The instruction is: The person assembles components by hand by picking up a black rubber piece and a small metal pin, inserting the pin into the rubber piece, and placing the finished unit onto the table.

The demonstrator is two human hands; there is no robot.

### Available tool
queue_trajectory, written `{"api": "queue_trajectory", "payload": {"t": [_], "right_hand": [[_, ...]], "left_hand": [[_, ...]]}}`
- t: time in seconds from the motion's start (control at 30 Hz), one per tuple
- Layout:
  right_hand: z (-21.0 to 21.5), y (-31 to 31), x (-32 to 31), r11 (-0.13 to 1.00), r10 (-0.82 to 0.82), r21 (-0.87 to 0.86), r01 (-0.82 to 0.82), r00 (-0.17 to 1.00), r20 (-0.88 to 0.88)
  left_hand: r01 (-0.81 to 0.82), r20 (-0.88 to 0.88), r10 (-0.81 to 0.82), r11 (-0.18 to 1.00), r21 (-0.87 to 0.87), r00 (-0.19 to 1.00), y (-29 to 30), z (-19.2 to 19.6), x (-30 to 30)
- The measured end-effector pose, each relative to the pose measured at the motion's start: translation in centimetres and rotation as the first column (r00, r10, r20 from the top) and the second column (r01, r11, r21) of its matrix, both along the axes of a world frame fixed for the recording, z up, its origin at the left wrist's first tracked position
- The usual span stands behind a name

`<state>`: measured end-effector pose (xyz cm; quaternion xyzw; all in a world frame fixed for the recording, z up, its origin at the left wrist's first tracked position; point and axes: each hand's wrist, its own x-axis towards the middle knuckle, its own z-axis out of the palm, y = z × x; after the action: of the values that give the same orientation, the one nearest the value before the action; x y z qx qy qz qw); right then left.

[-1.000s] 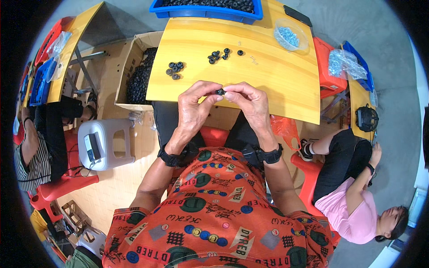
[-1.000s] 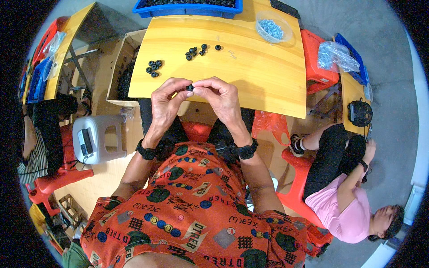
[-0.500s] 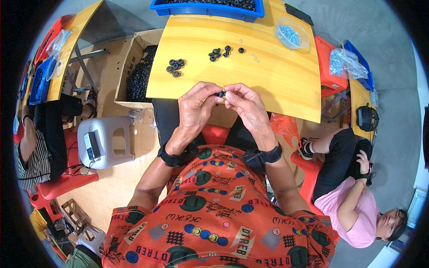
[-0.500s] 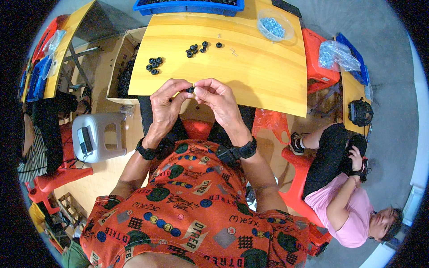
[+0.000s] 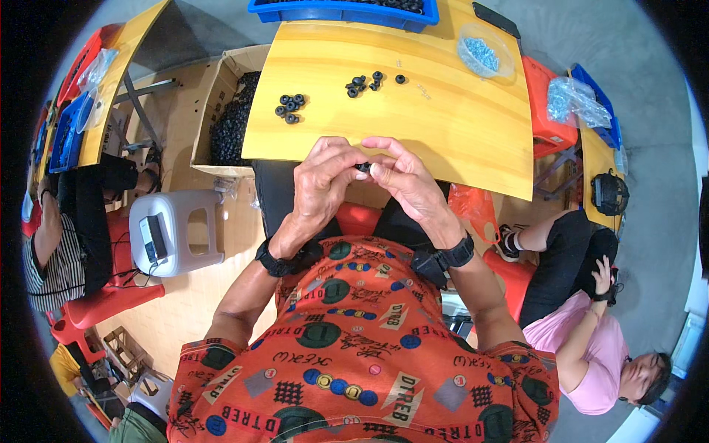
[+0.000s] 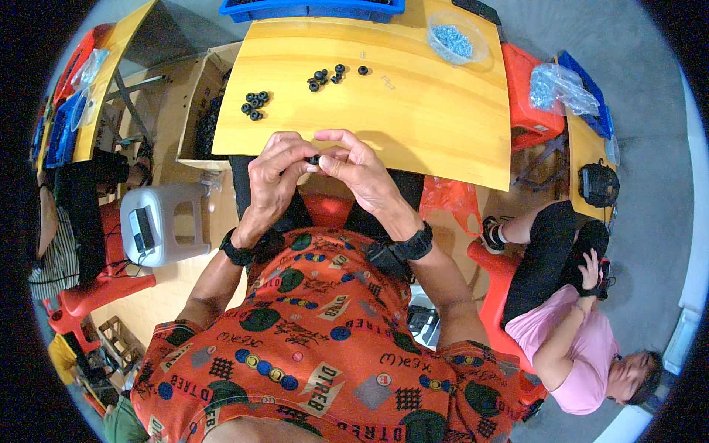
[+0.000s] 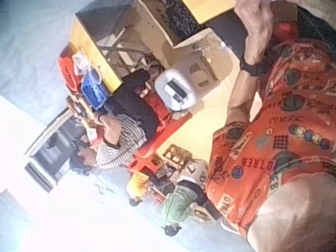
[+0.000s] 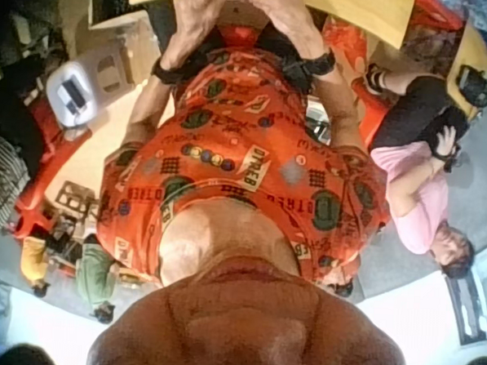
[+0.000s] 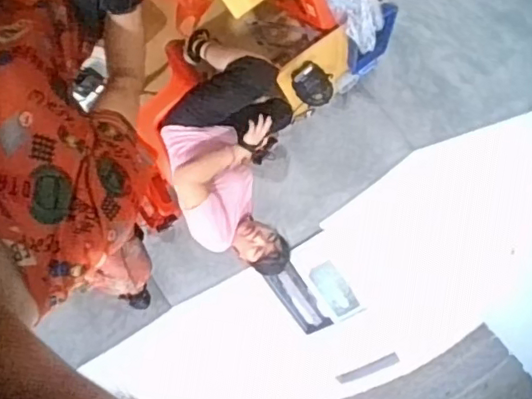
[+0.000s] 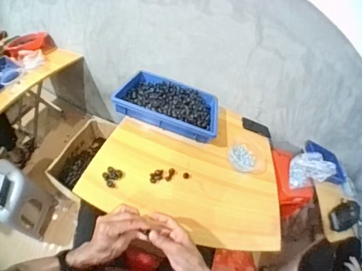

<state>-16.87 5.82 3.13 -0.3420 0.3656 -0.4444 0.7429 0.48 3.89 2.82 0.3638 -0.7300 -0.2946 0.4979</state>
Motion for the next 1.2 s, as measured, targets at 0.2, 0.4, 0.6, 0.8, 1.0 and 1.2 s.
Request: {"api": "queue_trajectory", "payload": {"t": [0.2,0.4,0.6,0.8,1.0,1.2], "right_hand": [[-0.4,1.2,0.5,0.999,-0.048,0.003,0.049,0.998,-0.049],[-1.3,2.0,1.4,0.989,-0.118,0.089,0.115,0.993,0.030],[-0.3,2.3,1.4,0.991,-0.118,0.068,0.113,0.990,0.071],[2.2,2.5,1.1,0.991,-0.105,-0.076,0.114,0.988,0.116],[3.3,2.7,0.7,0.986,-0.091,-0.128,0.107,0.988,0.125],[3.0,2.9,0.0,0.980,-0.059,-0.184,0.070,0.996,0.065]], "left_hand": [[0.030,0.079,-0.020,0.993,-0.118,0.997,0.4,-0.7,0.0],[-0.011,0.132,0.036,0.984,-0.179,0.991,1.3,-1.6,-0.4],[-0.041,0.065,0.046,0.996,-0.080,0.997,1.9,-0.8,0.1],[0.010,0.023,-0.010,1.000,-0.025,1.000,1.9,2.7,0.3],[0.061,0.074,-0.053,0.994,-0.096,0.996,1.6,3.6,0.3],[0.180,0.071,-0.175,0.981,-0.067,0.982,1.3,3.6,0.4]]}}
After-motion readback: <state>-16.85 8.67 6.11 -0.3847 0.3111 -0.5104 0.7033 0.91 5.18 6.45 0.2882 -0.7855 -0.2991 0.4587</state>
